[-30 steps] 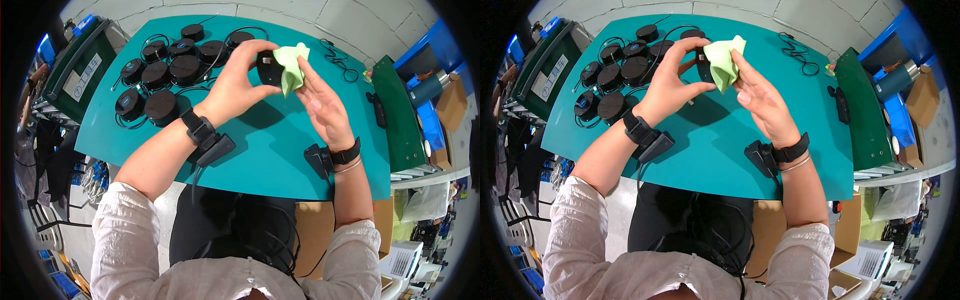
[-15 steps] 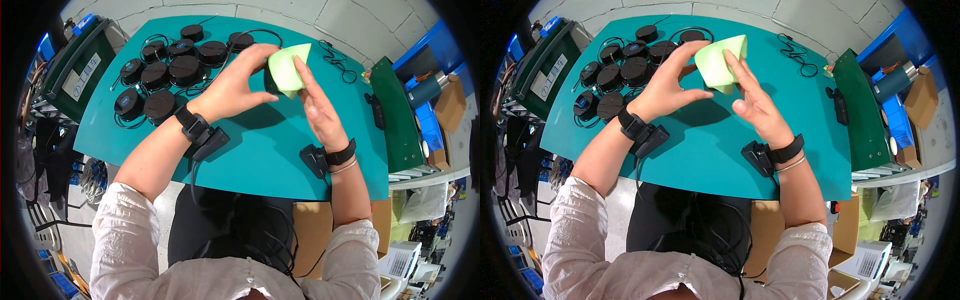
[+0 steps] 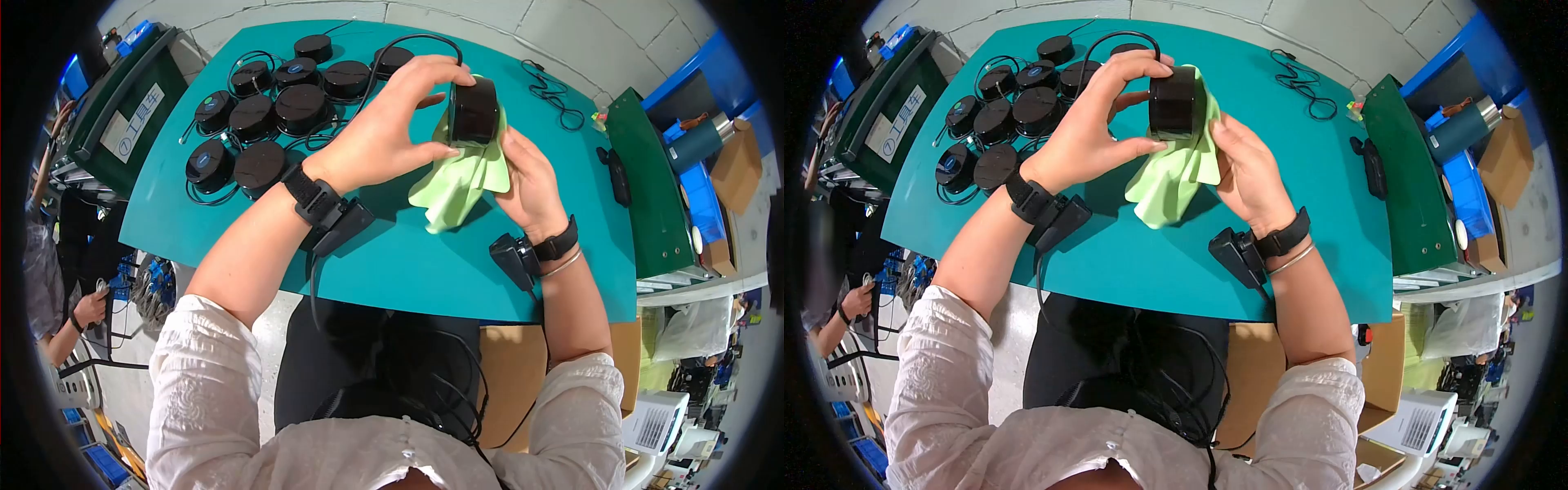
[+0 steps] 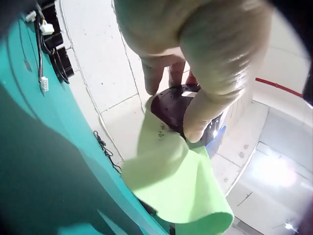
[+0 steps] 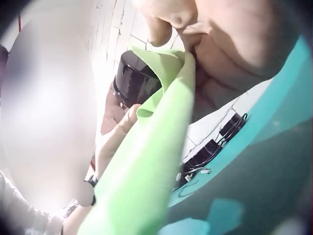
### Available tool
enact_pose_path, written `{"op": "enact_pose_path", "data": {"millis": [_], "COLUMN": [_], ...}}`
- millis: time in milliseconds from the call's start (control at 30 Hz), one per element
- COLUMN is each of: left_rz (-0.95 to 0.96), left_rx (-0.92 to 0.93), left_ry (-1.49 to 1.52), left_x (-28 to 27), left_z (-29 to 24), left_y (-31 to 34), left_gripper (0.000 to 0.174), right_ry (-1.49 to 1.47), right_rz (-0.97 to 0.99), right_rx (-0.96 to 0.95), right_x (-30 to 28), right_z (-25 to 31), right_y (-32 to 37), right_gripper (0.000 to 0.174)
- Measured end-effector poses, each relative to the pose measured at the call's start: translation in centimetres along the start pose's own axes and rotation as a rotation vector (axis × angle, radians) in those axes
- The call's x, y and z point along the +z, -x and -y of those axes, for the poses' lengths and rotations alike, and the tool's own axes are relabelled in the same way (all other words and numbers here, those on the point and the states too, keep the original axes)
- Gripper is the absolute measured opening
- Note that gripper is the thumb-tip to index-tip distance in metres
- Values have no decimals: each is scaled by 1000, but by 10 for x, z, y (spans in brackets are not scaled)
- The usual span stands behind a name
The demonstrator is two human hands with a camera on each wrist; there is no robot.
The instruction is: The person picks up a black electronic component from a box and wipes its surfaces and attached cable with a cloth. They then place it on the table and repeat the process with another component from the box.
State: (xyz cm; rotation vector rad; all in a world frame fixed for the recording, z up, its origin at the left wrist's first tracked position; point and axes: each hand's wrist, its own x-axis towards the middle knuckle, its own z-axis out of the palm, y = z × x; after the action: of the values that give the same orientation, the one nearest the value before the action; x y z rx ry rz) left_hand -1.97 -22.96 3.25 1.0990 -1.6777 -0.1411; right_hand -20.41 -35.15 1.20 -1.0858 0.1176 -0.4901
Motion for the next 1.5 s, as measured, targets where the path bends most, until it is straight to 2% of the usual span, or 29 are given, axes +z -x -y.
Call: {"op": "enact_pose_path", "data": {"millis": [133, 167, 233, 300, 367, 433, 500, 600, 667, 700, 767, 800, 833, 867, 900, 967, 1033, 1167, 1233, 1267, 1300, 1400, 1433, 1500], "left_rz": [-63, -65, -71, 73, 69, -22, -42, -6, 81, 121, 130, 131, 130, 127, 170, 216, 197, 131, 78, 37, 39, 9, 8, 31], "left_rx": [-1, -68, -140, -199, -179, -175, -198, -237, -125, -69, -74, -49, -27, -29, -10, 10, -2, 62, 160, 127, 126, -88, -87, -356], "left_ry": [-93, -88, -84, -198, -209, -149, -173, -70, 38, 42, 40, 73, 105, 104, 31, -42, -56, -63, -211, -149, -151, -182, -182, 289], "left_x": [0, 0, -1, 2, 5, 8, 7, 4, 6, 7, 9, 8, 8, 7, 6, 6, 7, 3, 1, 1, 1, 2, 3, 4], "left_z": [1, 3, 6, 10, 12, 8, 12, 9, 1, -4, -6, -5, -4, -5, -7, -8, -7, -7, -4, -2, -1, 8, 13, 19], "left_y": [0, 1, 2, 3, 4, 4, 4, 5, 6, 6, 4, 3, 4, 3, 2, 1, 2, 1, -1, -1, 0, 2, 3, 4], "left_gripper": [71, 72, 74, 76, 80, 84, 87, 90, 94, 96, 99, 99, 99, 99, 98, 98, 94, 88, 83, 79, 79, 73, 73, 74], "right_ry": [110, 112, 112, 190, 387, 809, 1436, 1399, 1171, 1172, 894, 729, 729, 567, 403, 388, 331, 234, 45, -69, -72, -71, -13, 176], "right_rz": [-1, -2, -87, -167, -225, -112, 147, 130, 2, -8, 25, -18, -16, -29, -44, -70, -108, -160, -14, 68, 70, -94, -173, -405], "right_rx": [-36, -31, -192, -390, -520, -544, -449, -499, -409, -413, -274, -255, -253, -137, -23, 5, 110, 173, 275, 267, 267, 21, -63, -187], "right_x": [7, 7, 5, 10, 10, 5, 19, 13, 7, 3, -5, -7, -8, -9, -10, -6, -2, 8, -5, -10, -14, -9, -18, -18], "right_z": [3, 4, 7, 17, 22, 16, 17, 13, 12, 11, 8, 5, 6, 10, 12, 10, 7, 9, 6, 6, 6, 16, 20, 33], "right_y": [-1, -1, -1, -2, -2, 3, 11, 6, 5, 5, 4, 1, 1, 3, 3, 2, 2, 2, 0, 0, 1, 4, 0, -3], "right_gripper": [47, 47, 46, 44, 45, 46, 56, 57, 57, 57, 59, 62, 62, 64, 66, 68, 71, 74, 78, 70, 70, 41, 40, 37]}}
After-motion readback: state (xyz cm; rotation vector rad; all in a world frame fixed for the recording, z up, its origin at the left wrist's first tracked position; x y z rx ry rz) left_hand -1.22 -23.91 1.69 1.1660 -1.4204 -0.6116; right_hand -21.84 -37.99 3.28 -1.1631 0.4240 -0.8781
